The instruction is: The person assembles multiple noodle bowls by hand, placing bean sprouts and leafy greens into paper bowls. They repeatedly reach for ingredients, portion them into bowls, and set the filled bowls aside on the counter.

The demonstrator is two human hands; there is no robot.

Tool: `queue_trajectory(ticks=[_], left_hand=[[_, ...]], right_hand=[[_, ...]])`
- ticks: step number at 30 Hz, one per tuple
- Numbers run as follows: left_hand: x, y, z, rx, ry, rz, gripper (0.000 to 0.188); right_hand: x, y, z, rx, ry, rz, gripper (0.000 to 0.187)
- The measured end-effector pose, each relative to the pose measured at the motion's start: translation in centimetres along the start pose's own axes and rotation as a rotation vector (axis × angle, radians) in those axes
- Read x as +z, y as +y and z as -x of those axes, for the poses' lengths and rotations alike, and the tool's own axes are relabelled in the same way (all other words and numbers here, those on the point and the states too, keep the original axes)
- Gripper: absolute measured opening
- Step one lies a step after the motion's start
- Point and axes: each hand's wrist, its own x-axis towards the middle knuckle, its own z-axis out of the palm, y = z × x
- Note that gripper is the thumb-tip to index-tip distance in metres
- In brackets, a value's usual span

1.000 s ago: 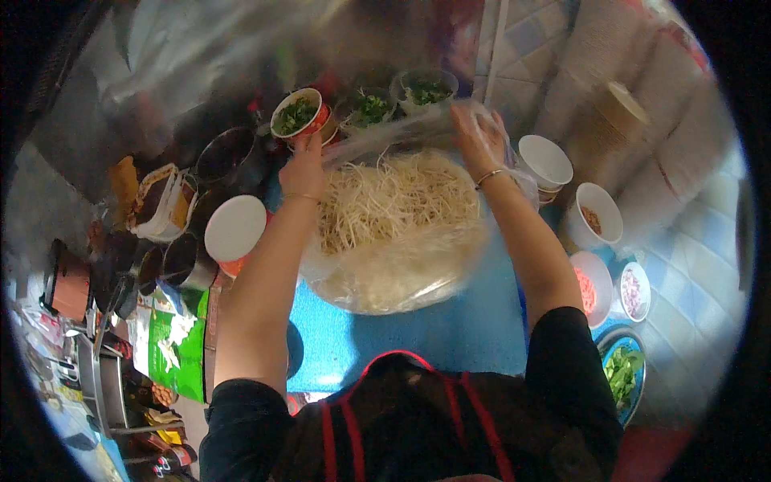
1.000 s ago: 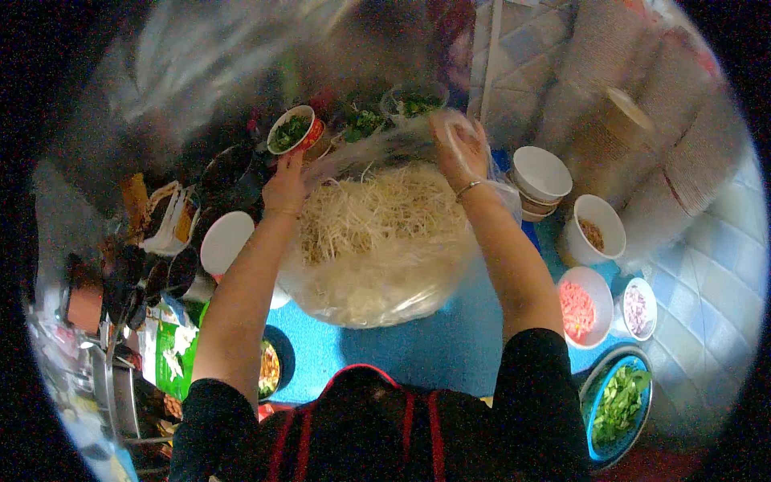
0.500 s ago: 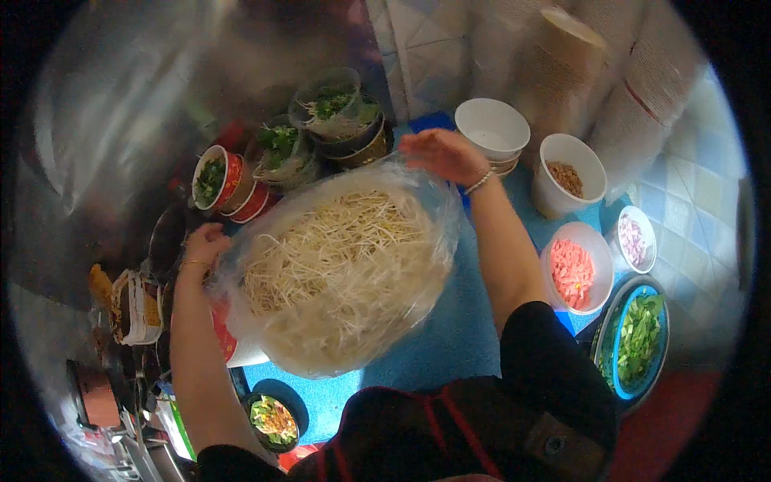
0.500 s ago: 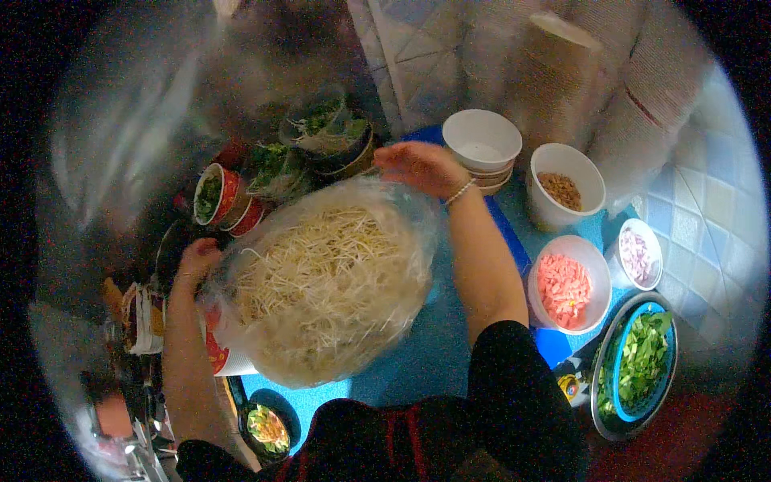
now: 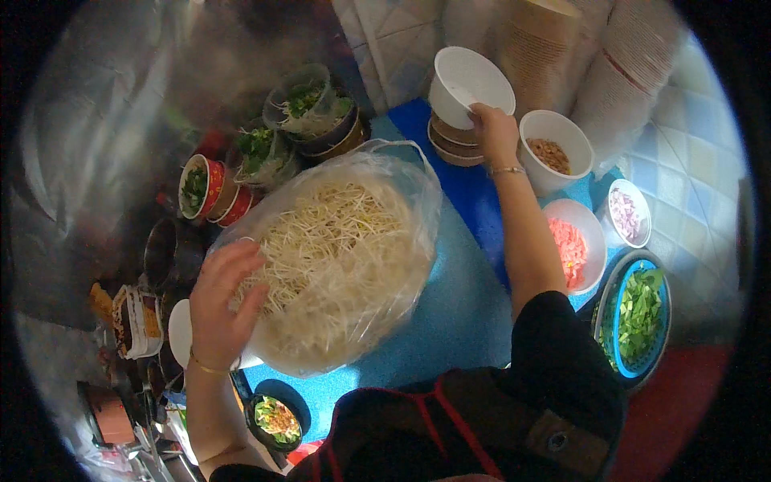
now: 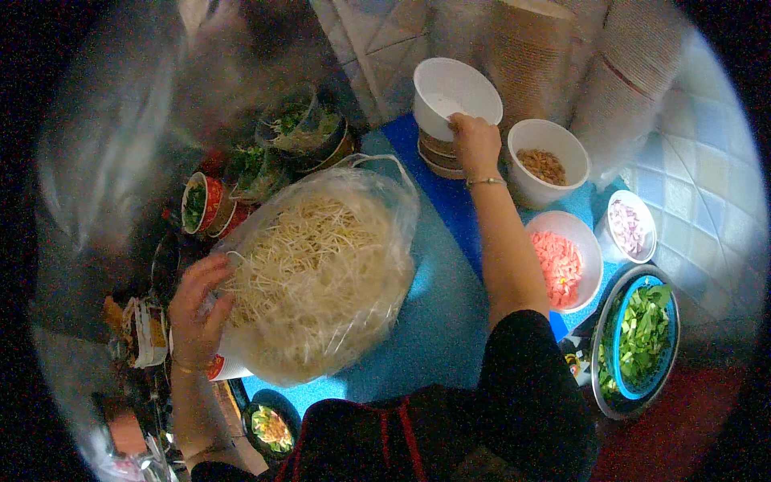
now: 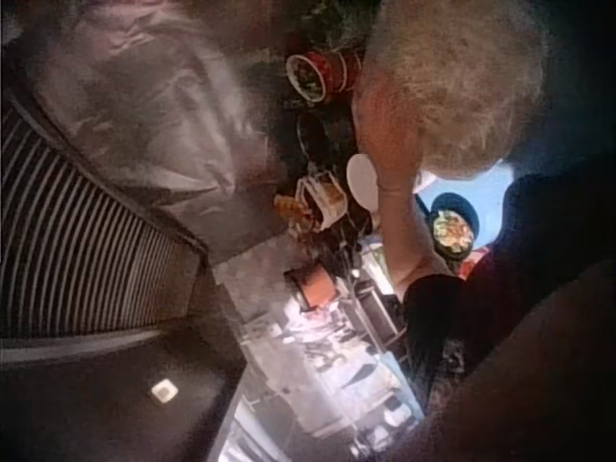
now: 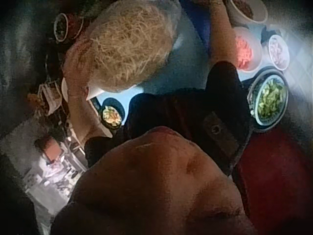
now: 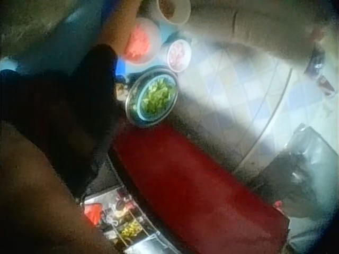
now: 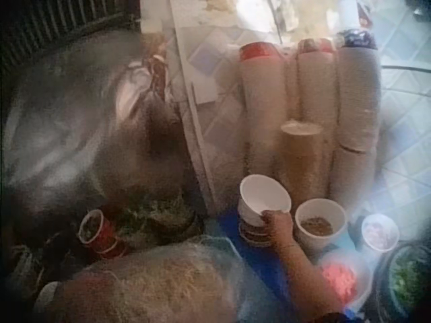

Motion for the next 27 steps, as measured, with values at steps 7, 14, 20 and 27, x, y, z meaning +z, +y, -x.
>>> queue_trajectory(ticks=[7, 14, 20, 27], left_hand=[[-0.6, 3.3, 4.8, 0.030, -0.075, 0.106, 0.025], [0.5, 4.0, 8.6, -0.066, -0.085, 0.366, 0.024], [1.4, 5.1, 8.5, -0.091, -0.129, 0.416, 0.023], [1.8, 6.3, 8.2, -0.104, -0.209, 0.409, 0.021]], right_hand=[[-10.7, -3.0, 9.9, -0.104, -0.011, -0.180, 0.014], [-15.7, 3.7, 6.8, -0.127, 0.289, 0.090, 0.019], [-10.8, 5.9, 4.2, -0.209, 0.189, 0.194, 0.023], [3.8, 1.3, 1.7, -0.049, -0.347, 0.169, 0.023]])
